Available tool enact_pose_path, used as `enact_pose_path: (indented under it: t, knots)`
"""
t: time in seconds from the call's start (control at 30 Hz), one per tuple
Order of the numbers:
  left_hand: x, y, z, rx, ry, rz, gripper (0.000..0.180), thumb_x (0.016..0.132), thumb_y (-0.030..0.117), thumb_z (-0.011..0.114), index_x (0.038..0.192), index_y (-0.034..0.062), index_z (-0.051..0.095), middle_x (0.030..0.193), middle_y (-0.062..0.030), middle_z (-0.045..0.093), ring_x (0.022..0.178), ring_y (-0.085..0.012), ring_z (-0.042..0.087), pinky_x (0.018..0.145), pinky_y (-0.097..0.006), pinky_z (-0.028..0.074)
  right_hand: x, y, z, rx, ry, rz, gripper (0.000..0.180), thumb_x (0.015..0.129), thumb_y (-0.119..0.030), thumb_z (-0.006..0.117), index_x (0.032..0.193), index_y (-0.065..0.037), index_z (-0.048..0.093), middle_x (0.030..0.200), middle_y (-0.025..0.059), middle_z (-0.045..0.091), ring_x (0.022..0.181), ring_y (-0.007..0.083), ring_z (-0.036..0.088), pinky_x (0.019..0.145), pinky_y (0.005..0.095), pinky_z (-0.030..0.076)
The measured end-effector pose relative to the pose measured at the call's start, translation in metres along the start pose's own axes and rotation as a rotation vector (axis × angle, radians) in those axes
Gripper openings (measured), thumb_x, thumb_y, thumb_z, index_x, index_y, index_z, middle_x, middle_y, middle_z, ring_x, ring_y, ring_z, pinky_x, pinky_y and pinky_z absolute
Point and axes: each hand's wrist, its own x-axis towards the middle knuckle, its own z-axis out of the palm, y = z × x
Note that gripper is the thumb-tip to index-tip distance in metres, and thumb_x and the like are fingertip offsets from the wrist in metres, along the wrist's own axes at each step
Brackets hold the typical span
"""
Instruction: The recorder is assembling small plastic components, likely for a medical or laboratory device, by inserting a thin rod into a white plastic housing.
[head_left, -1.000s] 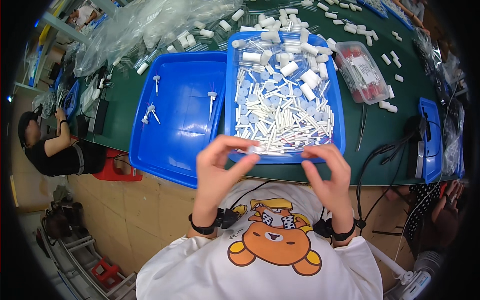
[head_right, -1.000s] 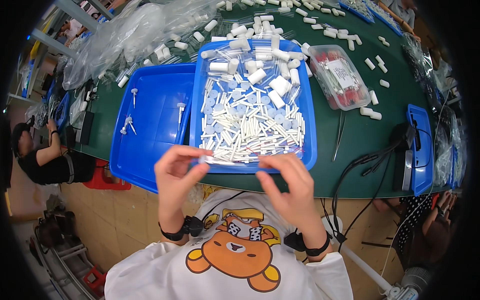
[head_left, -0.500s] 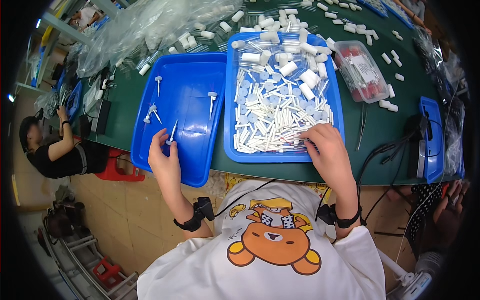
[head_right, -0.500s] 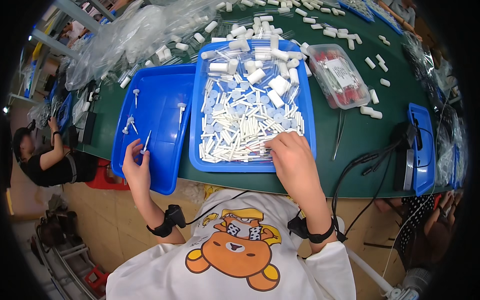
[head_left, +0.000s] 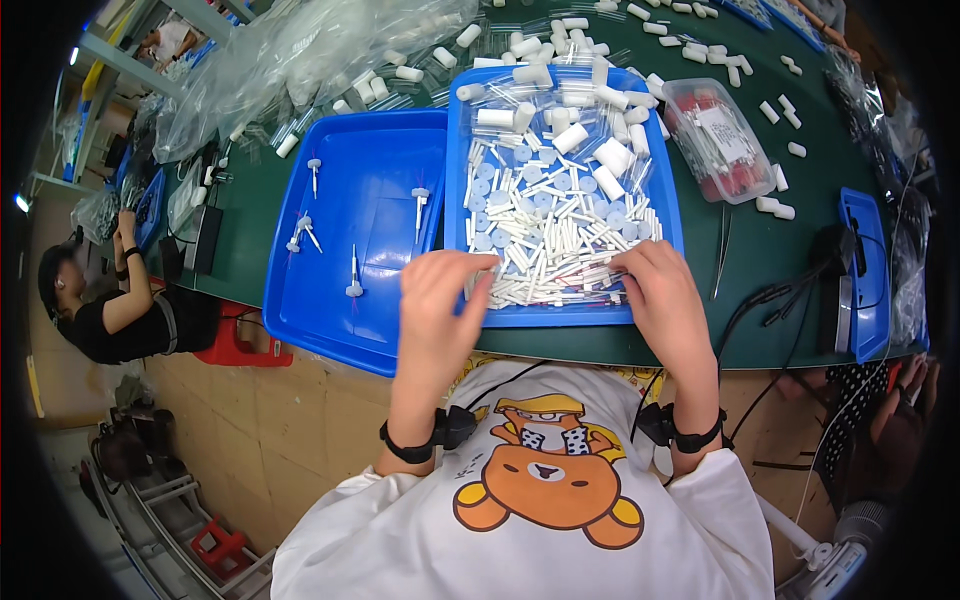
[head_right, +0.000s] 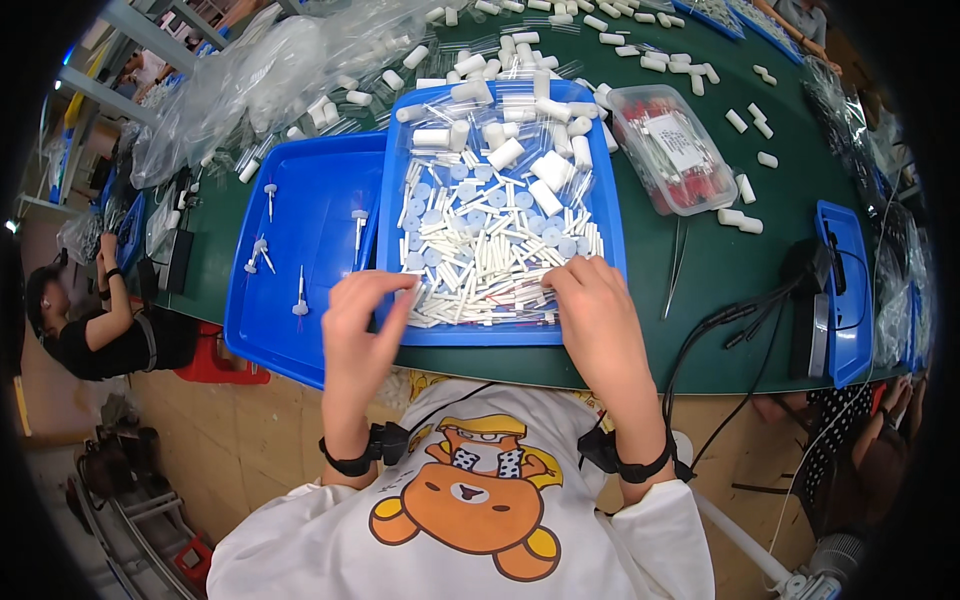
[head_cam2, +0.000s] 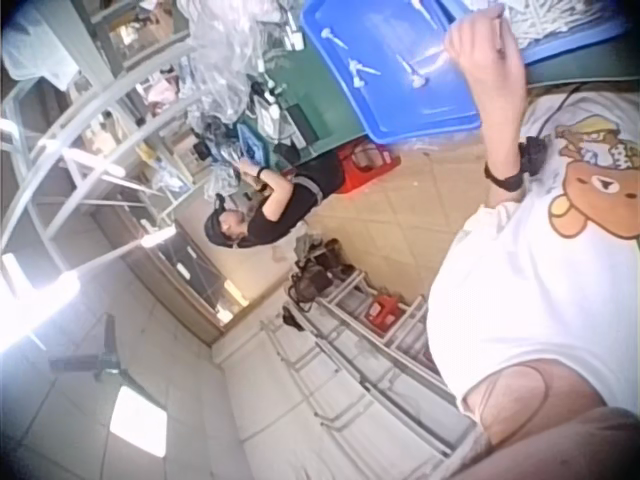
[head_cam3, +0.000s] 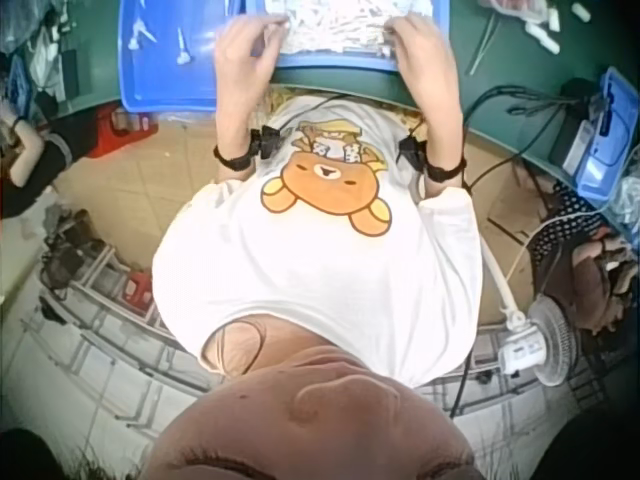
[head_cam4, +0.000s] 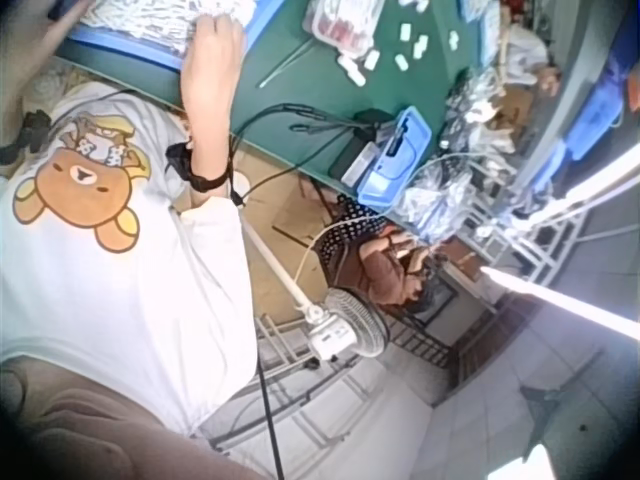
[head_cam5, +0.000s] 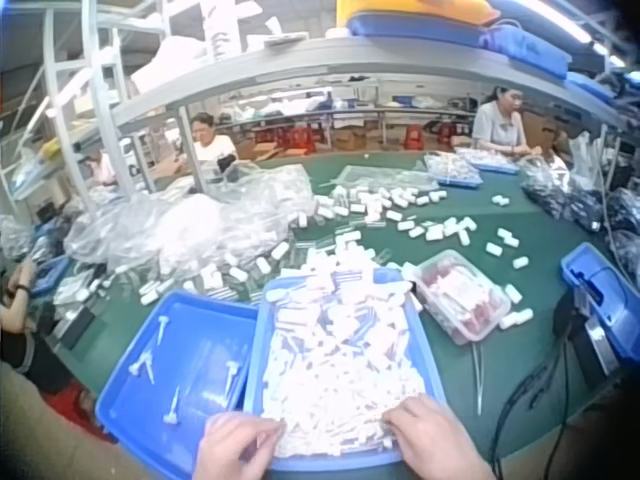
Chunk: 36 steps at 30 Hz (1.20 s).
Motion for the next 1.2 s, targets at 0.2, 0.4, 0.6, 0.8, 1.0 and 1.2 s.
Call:
enact_pose_path:
  t: [0.2,0.4,0.6,0.8,1.0,1.2]
  knots:
    - [0.017,0.017,0.043,-0.031,-0.28,0.252,0.013,0.077,0.004,0.066,0.09,0.0065,0.067,0.088,-0.0044,0.061,0.093,-0.0219,0.055,0.091,-0.036,0.035,-0.006,0.001,-0.026,-0.067,0.027,0.057,0.014,0.077,0.005,0.059,0.089,-0.002,0.062,0.088,0.0097,0.058,0.085,0.0283,0.053,0.078,0.0371,0.042]
    - [0.025,0.017,0.051,-0.012,-0.427,0.289,0.015,0.076,0.006,0.065,0.091,0.0072,0.067,0.085,-0.0043,0.059,0.089,-0.0224,0.053,0.091,-0.035,0.035,-0.011,0.004,-0.03,-0.047,0.033,0.089,0.011,0.077,0.002,0.061,0.087,-0.002,0.062,0.086,0.0099,0.059,0.085,0.0283,0.053,0.078,0.0374,0.042]
    - [0.021,0.016,0.058,0.071,-0.402,0.275,0.005,0.079,0.003,0.061,0.084,0.0052,0.06,0.081,-0.0065,0.054,0.086,-0.0242,0.052,0.087,-0.036,0.036,-0.007,-0.003,-0.026,-0.004,-0.028,0.061,0.01,0.077,-0.003,0.064,0.087,-0.002,0.062,0.086,0.0102,0.059,0.085,0.0283,0.053,0.078,0.0373,0.042]
    - [0.019,0.015,0.054,0.07,-0.392,0.255,0.008,0.081,-0.001,0.055,0.088,0.0031,0.054,0.086,-0.0098,0.051,0.085,-0.0263,0.051,0.085,-0.037,0.036,-0.004,-0.012,-0.015,0.087,0.037,-0.029,0.013,0.077,-0.003,0.065,0.089,-0.002,0.061,0.088,0.0095,0.058,0.089,0.028,0.054,0.081,0.0369,0.042]
    - [0.019,0.023,0.045,-0.15,-0.453,0.167,0.006,0.085,0.0,0.055,0.091,0.0028,0.054,0.088,-0.0104,0.052,0.085,-0.0279,0.052,0.082,-0.035,0.038,-0.001,-0.018,0.002,0.163,0.036,-0.138,0.02,0.076,-0.004,0.067,0.095,-0.002,0.061,0.094,0.0084,0.059,0.093,0.0276,0.054,0.084,0.0383,0.041]
    - [0.022,0.023,0.041,-0.196,-0.321,0.198,0.008,0.085,0.002,0.059,0.093,0.0029,0.058,0.088,-0.0091,0.054,0.084,-0.0269,0.051,0.08,-0.034,0.038,-0.002,-0.018,0.003,0.148,0.156,-0.206,0.018,0.075,-0.005,0.069,0.092,-0.002,0.063,0.086,0.0071,0.06,0.084,0.0257,0.055,0.08,0.037,0.043]
